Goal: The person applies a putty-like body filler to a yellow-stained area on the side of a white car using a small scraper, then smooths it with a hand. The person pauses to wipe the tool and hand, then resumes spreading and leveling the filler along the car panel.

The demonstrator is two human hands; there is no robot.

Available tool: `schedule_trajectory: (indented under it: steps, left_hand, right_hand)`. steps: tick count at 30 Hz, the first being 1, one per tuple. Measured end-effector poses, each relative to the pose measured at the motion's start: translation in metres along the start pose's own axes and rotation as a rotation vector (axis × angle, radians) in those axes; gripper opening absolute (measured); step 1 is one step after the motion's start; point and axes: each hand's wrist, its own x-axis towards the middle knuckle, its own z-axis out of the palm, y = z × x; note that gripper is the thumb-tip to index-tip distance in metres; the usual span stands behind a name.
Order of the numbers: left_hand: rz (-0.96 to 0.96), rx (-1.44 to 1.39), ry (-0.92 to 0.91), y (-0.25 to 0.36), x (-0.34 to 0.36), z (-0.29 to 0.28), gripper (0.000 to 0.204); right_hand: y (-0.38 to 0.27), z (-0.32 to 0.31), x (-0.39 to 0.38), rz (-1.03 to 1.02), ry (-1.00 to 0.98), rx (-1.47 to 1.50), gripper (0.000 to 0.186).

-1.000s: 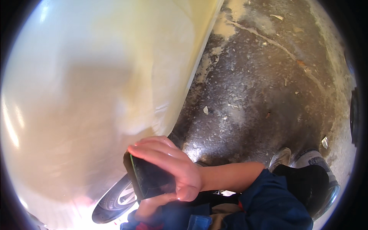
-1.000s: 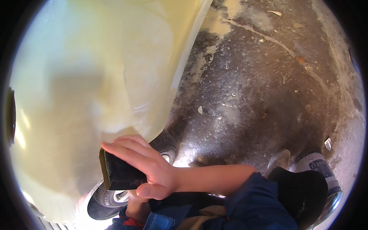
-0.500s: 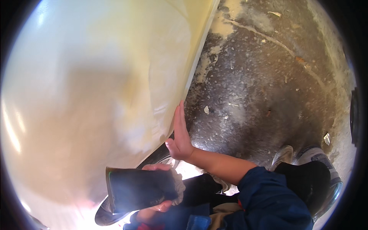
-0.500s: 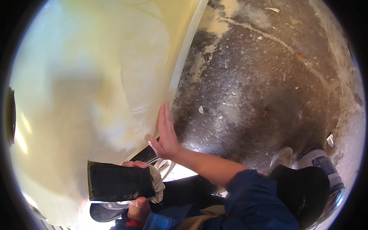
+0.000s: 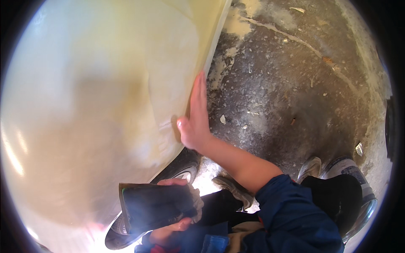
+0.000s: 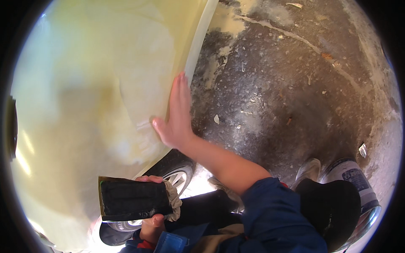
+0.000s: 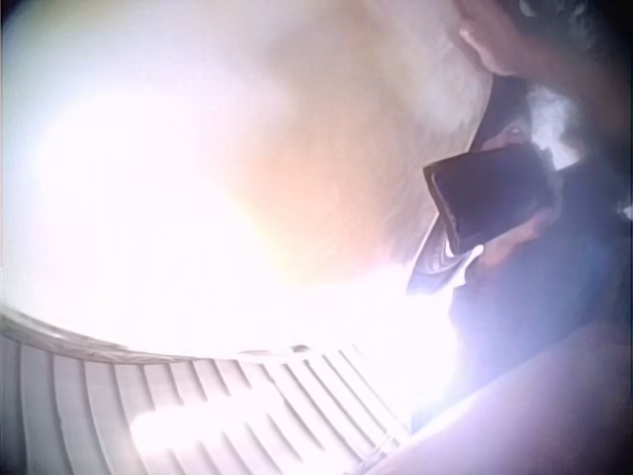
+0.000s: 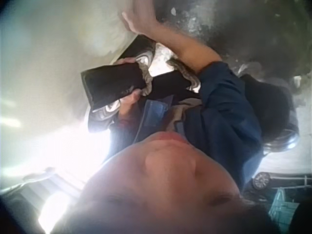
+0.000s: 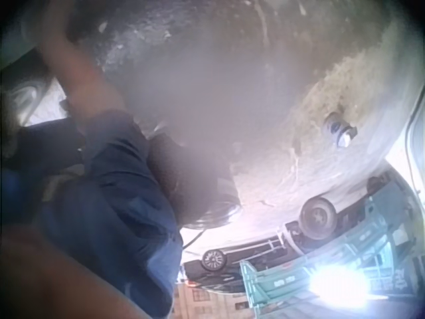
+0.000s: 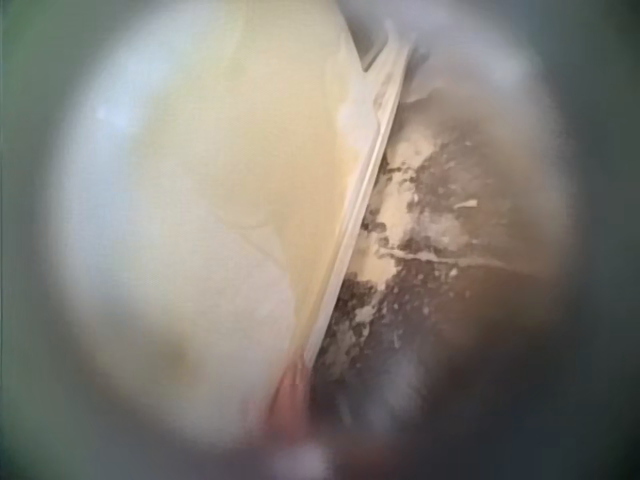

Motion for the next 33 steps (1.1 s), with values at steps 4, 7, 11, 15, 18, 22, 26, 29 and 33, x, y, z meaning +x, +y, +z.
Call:
schedule_trajectory:
  steps: [4, 7, 11, 15, 18, 22, 26, 29, 33]
  left_hand:
    - [0.013, 0.211, 0.029, -0.003, 0.002, -0.008, 0.096]
    - [-0.027, 0.333, -0.041, 0.001, 0.003, -0.017, 0.098]
    - [-0.099, 0.306, -0.079, 0.001, 0.003, -0.022, 0.095]
    - [0.013, 0.288, -0.108, -0.004, 0.003, -0.021, 0.092]
    - [-0.04, 0.285, -0.09, -0.001, 0.0, -0.02, 0.094]
    - [-0.087, 0.208, -0.036, 0.004, -0.007, -0.017, 0.098]
    - [-0.045, 0.165, 0.003, 0.0, -0.009, -0.007, 0.097]
    - [-0.106, -0.052, -0.065, 0.0, -0.011, 0.001, 0.093]
    - [-0.118, 0.032, -0.108, 0.009, -0.01, 0.001, 0.087]
  right_hand:
    - [-0.011, 0.005, -0.044, 0.031, -0.066, 0.052, 0.109]
    - [-0.014, 0.013, -0.077, 0.035, -0.1, 0.042, 0.109]
    - [-0.017, 0.023, -0.11, 0.044, -0.138, 0.021, 0.11]
    - [-0.021, 0.025, -0.122, -0.062, -0.159, -0.136, 0.112]
    - [-0.021, 0.02, -0.11, -0.023, -0.148, -0.245, 0.113]
    - [-0.014, 0.01, -0.063, 0.088, -0.133, -0.163, 0.109]
    - [0.002, -0.006, 0.012, 0.121, -0.011, -0.094, 0.105]
    - [0.017, -0.023, 0.072, 0.14, 0.029, -0.083, 0.102]
    - [0.03, -0.042, 0.143, 0.206, 0.081, -0.076, 0.099]
